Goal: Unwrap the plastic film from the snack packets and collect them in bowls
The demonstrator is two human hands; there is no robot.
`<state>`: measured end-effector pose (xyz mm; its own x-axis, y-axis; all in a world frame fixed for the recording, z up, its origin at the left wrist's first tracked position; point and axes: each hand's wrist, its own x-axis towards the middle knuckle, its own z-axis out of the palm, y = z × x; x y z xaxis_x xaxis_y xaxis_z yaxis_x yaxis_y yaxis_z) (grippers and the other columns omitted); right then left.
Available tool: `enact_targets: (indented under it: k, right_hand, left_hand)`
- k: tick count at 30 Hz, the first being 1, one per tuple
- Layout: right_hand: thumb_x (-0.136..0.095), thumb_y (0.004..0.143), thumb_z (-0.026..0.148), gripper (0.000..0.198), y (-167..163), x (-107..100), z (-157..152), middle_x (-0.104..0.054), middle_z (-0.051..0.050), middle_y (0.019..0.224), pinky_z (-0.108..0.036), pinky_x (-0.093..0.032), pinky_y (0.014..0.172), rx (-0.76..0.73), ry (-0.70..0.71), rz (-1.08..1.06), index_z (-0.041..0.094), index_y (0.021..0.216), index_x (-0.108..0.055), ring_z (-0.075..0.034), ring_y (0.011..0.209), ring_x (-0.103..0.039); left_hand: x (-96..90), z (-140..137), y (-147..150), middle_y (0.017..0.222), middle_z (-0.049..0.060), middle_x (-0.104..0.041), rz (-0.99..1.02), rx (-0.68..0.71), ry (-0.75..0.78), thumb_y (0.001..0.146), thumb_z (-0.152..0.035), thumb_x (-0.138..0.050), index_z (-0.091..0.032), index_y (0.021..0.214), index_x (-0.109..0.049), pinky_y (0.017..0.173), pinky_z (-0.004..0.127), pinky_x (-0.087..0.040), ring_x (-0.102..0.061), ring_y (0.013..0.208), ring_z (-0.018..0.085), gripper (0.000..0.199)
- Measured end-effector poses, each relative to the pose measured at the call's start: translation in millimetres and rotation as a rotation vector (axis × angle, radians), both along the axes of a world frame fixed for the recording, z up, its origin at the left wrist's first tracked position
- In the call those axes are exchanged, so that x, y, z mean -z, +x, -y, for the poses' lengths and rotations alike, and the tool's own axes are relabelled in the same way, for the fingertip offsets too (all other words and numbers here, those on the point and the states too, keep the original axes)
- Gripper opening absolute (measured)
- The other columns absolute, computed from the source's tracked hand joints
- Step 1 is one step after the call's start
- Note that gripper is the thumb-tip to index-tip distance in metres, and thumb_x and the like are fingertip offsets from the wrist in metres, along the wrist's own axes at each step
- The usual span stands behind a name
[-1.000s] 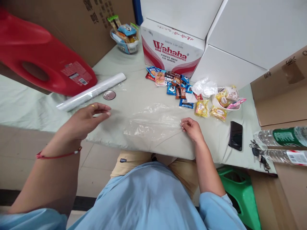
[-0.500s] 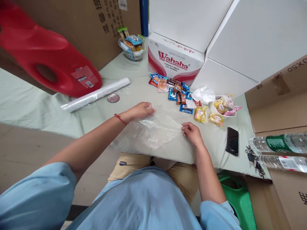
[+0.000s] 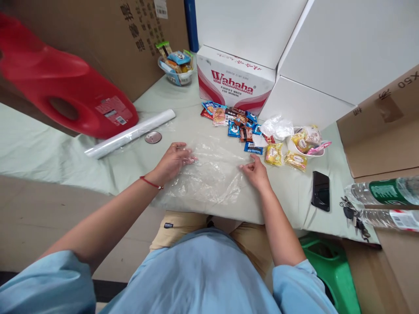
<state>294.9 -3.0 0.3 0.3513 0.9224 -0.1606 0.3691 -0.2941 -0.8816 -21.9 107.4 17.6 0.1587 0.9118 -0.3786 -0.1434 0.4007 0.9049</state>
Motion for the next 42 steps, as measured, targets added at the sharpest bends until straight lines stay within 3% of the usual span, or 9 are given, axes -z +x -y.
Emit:
enact_targets:
  k: [4,7,11,14,19,23,27,34,42]
  right_hand:
    - [-0.073,0.078,0.048,0.058,1.4,12.1,3.9,-0.065,0.003,0.072,-0.035,-0.053,0.075,0.065,0.021,0.104,0.021,0.128,-0.063,-0.021,0.071,-0.062]
    - [-0.07,0.081,0.047,0.051,10.3,13.6,6.9,-0.067,0.001,0.078,-0.036,-0.054,0.077,0.089,0.036,0.174,0.021,0.125,-0.065,-0.021,0.071,-0.061]
    - [-0.063,0.089,0.042,0.046,9.4,-2.7,9.1,-0.068,-0.012,0.114,-0.043,-0.055,0.086,0.166,0.14,0.451,0.019,0.129,-0.065,-0.022,0.077,-0.061]
    - [-0.053,0.1,0.04,0.039,-8.4,-18.6,6.2,-0.067,-0.016,0.122,-0.045,-0.056,0.092,0.031,0.281,0.559,0.02,0.13,-0.067,-0.028,0.097,-0.065]
    - [-0.052,0.105,0.041,0.047,-32.3,-13.2,3.7,-0.058,-0.015,0.154,-0.055,-0.041,0.121,-0.482,0.315,0.623,0.023,0.148,-0.06,-0.033,0.144,-0.05]
    - [-0.053,0.105,0.039,0.051,-13.3,3.4,19.6,-0.051,-0.015,0.163,-0.059,-0.035,0.126,-0.561,0.197,0.611,0.024,0.153,-0.058,-0.032,0.152,-0.044]
    - [-0.059,0.101,0.043,0.043,9.2,-8.7,24.4,-0.059,-0.013,0.156,-0.058,-0.041,0.122,-0.605,0.125,0.487,0.028,0.14,-0.069,-0.032,0.146,-0.053]
    - [-0.051,0.103,0.036,0.04,-22.7,-46.3,-83.2,-0.075,-0.015,0.123,-0.045,-0.056,0.098,-0.458,0.039,0.576,0.018,0.132,-0.07,-0.031,0.11,-0.07]
    - [-0.058,0.101,0.048,0.062,-97.7,-20.5,-228.1,-0.057,-0.027,0.143,-0.057,-0.044,0.106,-0.337,0.113,1.067,0.009,0.149,-0.053,-0.044,0.128,-0.05]
  left_hand:
    - [11.3,-3.6,-6.1,0.099,-0.002,-0.058,-0.075,-0.088,0.043,0.069,-0.009,-0.07,-0.025,0.111,-0.039,0.073,0.027,-0.058,-0.068,0.076,0.011,0.055]
    - [11.9,-8.5,-11.1,0.106,0.0,-0.055,-0.355,-0.18,0.12,0.068,-0.014,-0.074,-0.025,0.118,-0.04,0.074,0.029,-0.056,-0.064,0.076,0.011,0.062]
    - [-4.7,1.2,-9.1,0.125,0.01,-0.056,-0.796,-0.249,0.533,0.074,-0.017,-0.07,-0.021,0.122,-0.051,0.098,0.041,-0.053,-0.062,0.103,0.021,0.052]
    - [-17.5,19.3,7.2,0.119,0.013,-0.065,-0.913,-0.004,0.857,0.091,-0.022,-0.056,-0.02,0.108,-0.063,0.107,0.048,-0.047,-0.06,0.118,0.028,0.019]
    - [-4.1,31.8,24.8,0.154,0.018,-0.058,-1.025,0.537,1.064,0.104,-0.035,-0.046,-0.017,0.132,-0.068,0.128,0.057,-0.025,-0.044,0.151,0.034,0.04]
    - [22.2,20.2,5.6,0.173,0.013,-0.035,-1.127,0.684,0.994,0.108,-0.043,-0.039,-0.027,0.157,-0.05,0.13,0.067,-0.007,-0.033,0.16,0.032,0.053]
    - [31.4,15.0,-8.1,0.175,0.011,-0.031,-1.114,0.73,1.008,0.108,-0.051,-0.038,-0.031,0.162,-0.043,0.13,0.067,-0.003,-0.031,0.162,0.03,0.058]
    - [26.8,20.0,-5.9,0.174,0.013,-0.032,-1.079,0.684,1.03,0.106,-0.051,-0.046,-0.031,0.163,-0.043,0.131,0.067,-0.003,-0.034,0.16,0.032,0.06]
    - [28.7,19.7,-8.6,0.173,0.01,-0.035,-1.088,0.653,1.04,0.106,-0.053,-0.047,-0.033,0.162,-0.044,0.132,0.065,-0.008,-0.037,0.159,0.034,0.06]
